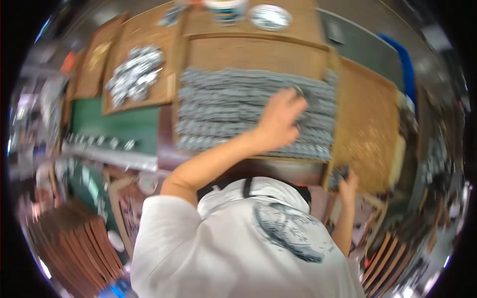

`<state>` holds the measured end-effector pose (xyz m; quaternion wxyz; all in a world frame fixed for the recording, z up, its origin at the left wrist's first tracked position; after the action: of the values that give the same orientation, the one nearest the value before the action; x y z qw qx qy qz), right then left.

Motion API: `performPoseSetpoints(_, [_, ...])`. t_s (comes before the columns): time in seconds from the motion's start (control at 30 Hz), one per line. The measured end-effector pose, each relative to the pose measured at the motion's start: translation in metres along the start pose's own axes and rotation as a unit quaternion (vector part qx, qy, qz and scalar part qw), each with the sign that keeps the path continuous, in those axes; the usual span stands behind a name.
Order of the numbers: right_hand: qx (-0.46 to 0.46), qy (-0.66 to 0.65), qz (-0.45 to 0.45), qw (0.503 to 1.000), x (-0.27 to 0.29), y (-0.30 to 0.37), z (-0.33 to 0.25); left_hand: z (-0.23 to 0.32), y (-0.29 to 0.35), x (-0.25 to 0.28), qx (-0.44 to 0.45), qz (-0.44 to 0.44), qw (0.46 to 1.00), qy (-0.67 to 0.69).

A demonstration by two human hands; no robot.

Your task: Manually assemble and organize small grey electronic components into structured trays at a production workbench.

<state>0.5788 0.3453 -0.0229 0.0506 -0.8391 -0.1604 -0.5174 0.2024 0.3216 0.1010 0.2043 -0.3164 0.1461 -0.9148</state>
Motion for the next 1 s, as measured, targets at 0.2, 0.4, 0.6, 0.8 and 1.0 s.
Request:
performPoseSetpoints(0.2, [-0.06, -0.343, 0.117, 0.93, 0.008, -0.005, 0.044, -0.083, 0.068, 0.166, 0.142, 0.151, 0.962, -0.18])
performPoseSetpoints(0.4, [-0.105, -0.586, 0.135, 0.792, 0.013, -0.033, -0.018, -0.19, 0.183, 0.343, 0.502, 0.234, 0.691, -0.464])
performPoseSetpoints(0.6, [0.216, -0.182, 0.073, 0.957, 0.028, -0.049, -0.126, -0.242, 0.248, 0.349, 0.67, 0.154, 0.622, -0.375])
performPoseSetpoints(0.8, [0.008, -0.479, 0.029, 0.878, -0.014, -0.063, -0.123, -0.243, 0.259, 0.349, 0.684, 0.187, 0.63, -0.317])
performPoseSetpoints(1.0, [0.016, -0.501, 0.026, 0.865, -0.02, -0.05, -0.147, -0.232, 0.255, 0.33, 0.62, 0.276, 0.71, -0.188])
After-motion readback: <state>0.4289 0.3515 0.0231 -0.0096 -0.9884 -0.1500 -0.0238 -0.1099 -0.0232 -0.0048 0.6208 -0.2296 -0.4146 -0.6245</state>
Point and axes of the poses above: each hand's wrist, its own y-axis away from the middle knuckle, its own x-axis out of the back of the hand, z = x × y, the point moved 8 cm from there along -y, towards the middle knuckle, and after that the axes turned 14 degrees about x, right-handed, at the moved point
